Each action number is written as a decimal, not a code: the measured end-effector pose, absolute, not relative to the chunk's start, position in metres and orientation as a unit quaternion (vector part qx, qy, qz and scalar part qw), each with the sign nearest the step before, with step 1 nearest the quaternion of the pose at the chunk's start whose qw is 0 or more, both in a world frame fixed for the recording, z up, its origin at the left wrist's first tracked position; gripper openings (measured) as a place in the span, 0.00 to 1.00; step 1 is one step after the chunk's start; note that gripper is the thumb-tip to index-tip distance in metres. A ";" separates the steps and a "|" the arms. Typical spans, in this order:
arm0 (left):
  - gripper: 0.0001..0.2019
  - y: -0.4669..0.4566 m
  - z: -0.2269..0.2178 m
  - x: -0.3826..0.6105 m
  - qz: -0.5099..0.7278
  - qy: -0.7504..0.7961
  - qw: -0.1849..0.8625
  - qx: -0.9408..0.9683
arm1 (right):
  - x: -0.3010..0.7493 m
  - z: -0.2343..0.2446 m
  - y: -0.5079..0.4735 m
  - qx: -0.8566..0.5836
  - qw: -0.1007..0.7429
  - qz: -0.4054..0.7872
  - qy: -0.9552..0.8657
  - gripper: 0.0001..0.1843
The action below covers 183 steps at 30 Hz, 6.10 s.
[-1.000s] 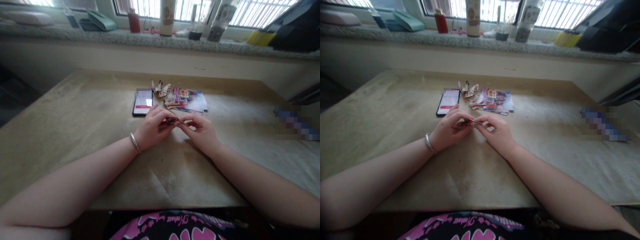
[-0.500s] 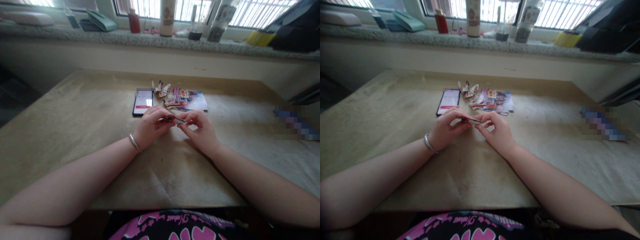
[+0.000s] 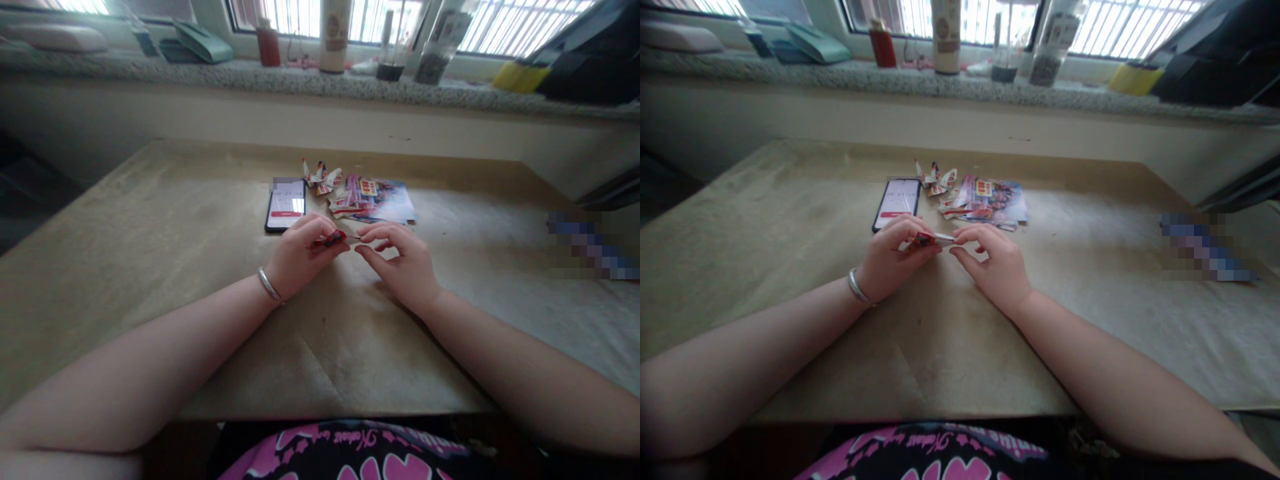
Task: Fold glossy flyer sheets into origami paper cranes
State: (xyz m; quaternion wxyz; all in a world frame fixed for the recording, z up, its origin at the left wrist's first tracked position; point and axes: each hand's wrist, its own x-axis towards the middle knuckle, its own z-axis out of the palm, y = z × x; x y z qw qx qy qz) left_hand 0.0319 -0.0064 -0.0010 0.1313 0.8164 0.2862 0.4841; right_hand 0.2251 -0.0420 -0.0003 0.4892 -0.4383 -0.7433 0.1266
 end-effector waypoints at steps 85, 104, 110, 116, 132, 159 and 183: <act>0.04 -0.003 -0.002 0.030 0.519 0.262 0.094 0.808 | 0.235 0.006 -0.038 -0.349 0.509 0.004 -0.787 0.05; 0.05 -0.006 0.002 0.030 0.479 0.279 0.028 0.832 | 0.234 0.006 -0.039 -0.350 0.484 -0.019 -0.802 0.07; 0.05 -0.007 0.002 0.031 0.461 0.258 -0.020 0.849 | 0.230 0.007 -0.041 -0.349 0.476 0.002 -0.807 0.06; 0.05 -0.007 0.002 0.032 0.446 0.263 -0.037 0.855 | 0.228 0.008 -0.041 -0.347 0.486 0.011 -0.802 0.06; 0.06 -0.009 0.003 0.035 0.422 0.244 -0.093 0.868 | 0.222 0.006 -0.042 -0.345 0.483 -0.015 -0.805 0.05; 0.06 -0.012 0.005 0.035 0.381 0.246 -0.124 0.883 | 0.221 0.004 -0.040 -0.359 0.442 -0.037 -0.821 0.06; 0.08 -0.012 0.006 0.033 0.396 0.236 -0.096 0.882 | 0.230 0.008 -0.042 -0.382 0.404 -0.126 -0.822 0.05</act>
